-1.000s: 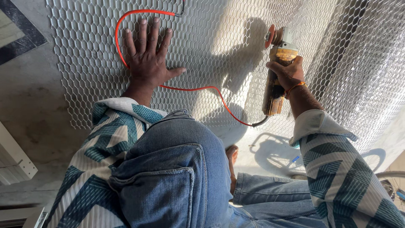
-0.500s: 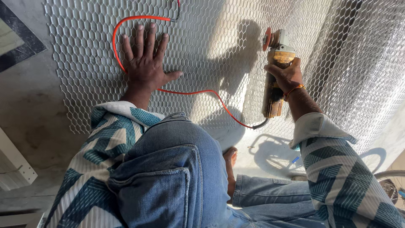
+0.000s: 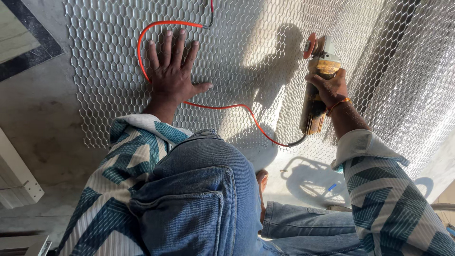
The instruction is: The person measures a sheet of hexagonal wire mesh with a tape measure, then uses an angle grinder to cut along a straight line. The person holds the mesh steady with one hand while operating the grinder with the other.
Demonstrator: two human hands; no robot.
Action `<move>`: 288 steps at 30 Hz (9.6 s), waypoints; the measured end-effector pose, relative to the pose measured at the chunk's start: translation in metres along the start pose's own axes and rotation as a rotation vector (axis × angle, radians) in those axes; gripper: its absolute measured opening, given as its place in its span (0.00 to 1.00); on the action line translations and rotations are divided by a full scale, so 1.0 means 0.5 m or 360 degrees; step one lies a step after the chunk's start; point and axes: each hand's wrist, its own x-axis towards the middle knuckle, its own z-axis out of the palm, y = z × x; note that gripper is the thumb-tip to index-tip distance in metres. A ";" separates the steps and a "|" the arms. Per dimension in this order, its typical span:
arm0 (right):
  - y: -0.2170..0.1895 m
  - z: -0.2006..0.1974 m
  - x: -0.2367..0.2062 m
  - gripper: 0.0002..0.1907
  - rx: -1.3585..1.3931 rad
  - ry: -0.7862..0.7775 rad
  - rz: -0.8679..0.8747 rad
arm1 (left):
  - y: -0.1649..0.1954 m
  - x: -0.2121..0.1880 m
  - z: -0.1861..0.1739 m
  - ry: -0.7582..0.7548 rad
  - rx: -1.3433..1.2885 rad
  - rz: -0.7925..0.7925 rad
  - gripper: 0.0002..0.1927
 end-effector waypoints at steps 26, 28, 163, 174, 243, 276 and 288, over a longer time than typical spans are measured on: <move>-0.019 -0.014 0.026 0.45 -0.0017 -0.0073 0.0098 | -0.015 0.000 0.011 -0.0001 0.0071 0.0027 0.62; -0.019 -0.015 0.028 0.44 -0.0014 -0.0076 0.0083 | -0.016 -0.002 0.014 0.0014 0.0052 0.0028 0.62; -0.094 -0.053 0.052 0.40 0.0069 -0.0023 -0.0139 | 0.003 -0.010 0.028 0.0009 -0.0003 0.0026 0.62; -0.111 -0.048 0.050 0.44 0.0056 -0.0007 -0.0080 | 0.006 -0.011 0.028 0.0107 0.0115 0.0079 0.62; 0.275 -0.016 -0.275 0.35 0.2326 -0.0501 -0.0080 | 0.085 -0.014 0.060 0.0440 0.0176 0.0183 0.52; -0.010 0.052 -0.218 0.22 0.1649 -0.0608 -0.0643 | 0.392 0.014 0.084 -0.0735 -0.1221 0.0577 0.63; -0.099 -0.135 -0.055 0.38 0.0151 0.0110 -0.0078 | 0.048 0.022 0.010 0.0180 0.0138 -0.0212 0.53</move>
